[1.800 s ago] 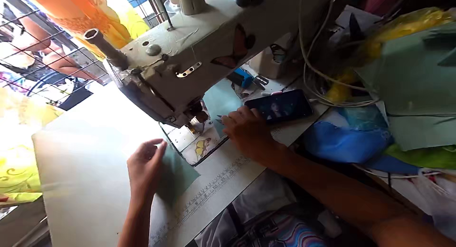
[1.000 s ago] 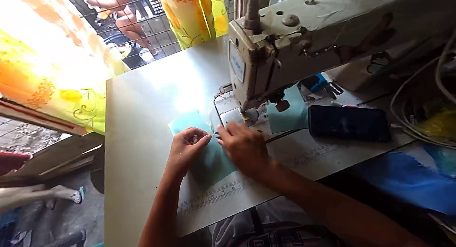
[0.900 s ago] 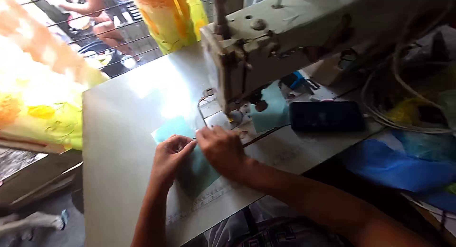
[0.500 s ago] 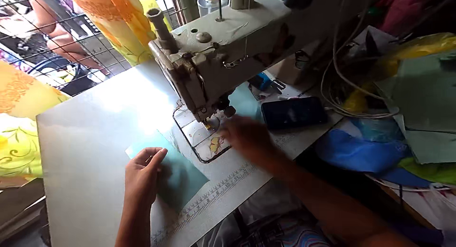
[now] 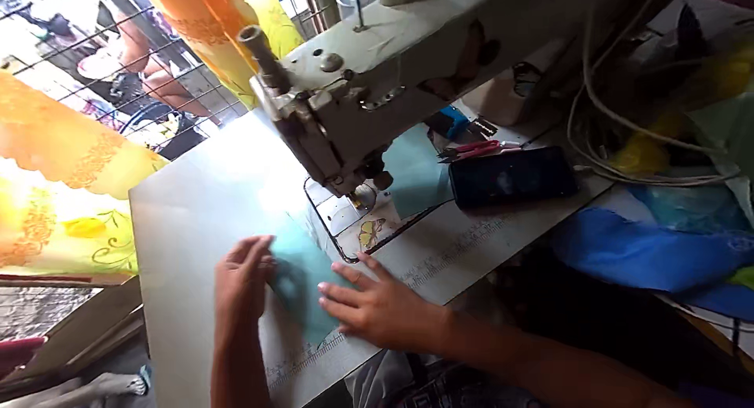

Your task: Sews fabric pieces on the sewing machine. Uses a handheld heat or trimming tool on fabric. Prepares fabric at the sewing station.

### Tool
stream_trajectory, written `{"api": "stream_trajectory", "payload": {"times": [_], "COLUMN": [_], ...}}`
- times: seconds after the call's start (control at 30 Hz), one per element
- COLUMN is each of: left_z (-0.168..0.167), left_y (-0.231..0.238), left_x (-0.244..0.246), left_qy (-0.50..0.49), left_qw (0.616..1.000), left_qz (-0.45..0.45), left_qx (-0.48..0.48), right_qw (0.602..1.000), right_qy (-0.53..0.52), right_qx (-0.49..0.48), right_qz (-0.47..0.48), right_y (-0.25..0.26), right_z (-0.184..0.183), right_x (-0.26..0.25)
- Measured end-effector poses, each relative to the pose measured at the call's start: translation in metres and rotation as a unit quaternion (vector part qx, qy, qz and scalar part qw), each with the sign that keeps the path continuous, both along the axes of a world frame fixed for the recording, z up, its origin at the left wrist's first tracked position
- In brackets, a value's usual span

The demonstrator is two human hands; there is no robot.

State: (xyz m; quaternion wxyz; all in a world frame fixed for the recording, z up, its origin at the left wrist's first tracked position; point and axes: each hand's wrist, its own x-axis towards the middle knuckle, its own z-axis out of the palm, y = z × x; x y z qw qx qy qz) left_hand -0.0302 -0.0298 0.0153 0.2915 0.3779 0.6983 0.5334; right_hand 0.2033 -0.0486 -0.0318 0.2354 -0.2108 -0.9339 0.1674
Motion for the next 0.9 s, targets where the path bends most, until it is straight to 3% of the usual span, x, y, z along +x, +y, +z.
{"api": "stream_trajectory", "payload": {"times": [0.07, 0.1, 0.13, 0.2, 0.27, 0.33, 0.47, 0.53, 0.6, 0.67, 0.8, 0.9], "left_z": [0.007, 0.011, 0.014, 0.011, -0.002, -0.017, -0.002, 0.022, 0.024, 0.002, -0.032, -0.031], "left_y": [-0.005, -0.01, -0.014, -0.022, -0.015, 0.003, 0.014, -0.001, -0.026, -0.05, -0.066, -0.053], "left_x": [-0.03, -0.033, -0.025, 0.017, 0.05, 0.043, -0.026, -0.021, 0.012, 0.047, 0.084, 0.081], "left_qy": [0.216, 0.291, 0.357, 0.408, 0.421, 0.485, 0.583, 0.545, 0.511, 0.477, 0.471, 0.498], "left_qw": [0.973, 0.952, 0.929, 0.882, 0.807, 0.755, 0.781, 0.821, 0.854, 0.863, 0.851, 0.83], "left_qz": [0.071, 0.057, 0.0, -0.205, -0.412, -0.44, -0.124, -0.033, -0.071, -0.166, -0.232, -0.25], "left_qx": [0.048, 0.073, 0.1, 0.113, 0.038, -0.015, -0.189, -0.166, -0.073, -0.02, -0.018, -0.004], "right_qw": [1.0, 0.999, 0.999, 0.999, 0.998, 0.999, 0.998, 0.995, 0.994, 0.99, 0.959, 0.958], "right_qy": [0.014, 0.016, 0.018, 0.019, 0.018, 0.017, 0.004, -0.006, -0.002, 0.022, 0.023, 0.013], "right_qx": [0.026, 0.033, 0.037, 0.037, 0.051, 0.046, 0.042, 0.051, 0.051, 0.027, 0.004, -0.024], "right_qz": [-0.005, 0.001, 0.008, 0.019, 0.018, 0.007, -0.046, -0.081, -0.101, -0.134, -0.282, -0.284], "right_y": [-0.008, -0.011, -0.013, -0.017, -0.02, -0.023, -0.032, -0.038, -0.043, -0.042, -0.016, -0.005], "right_z": [-0.006, -0.007, -0.008, -0.01, -0.011, -0.01, -0.009, -0.009, -0.009, -0.003, 0.011, 0.015], "right_x": [0.002, 0.007, 0.011, 0.02, 0.03, 0.044, 0.081, 0.093, 0.1, 0.102, 0.089, 0.076]}}
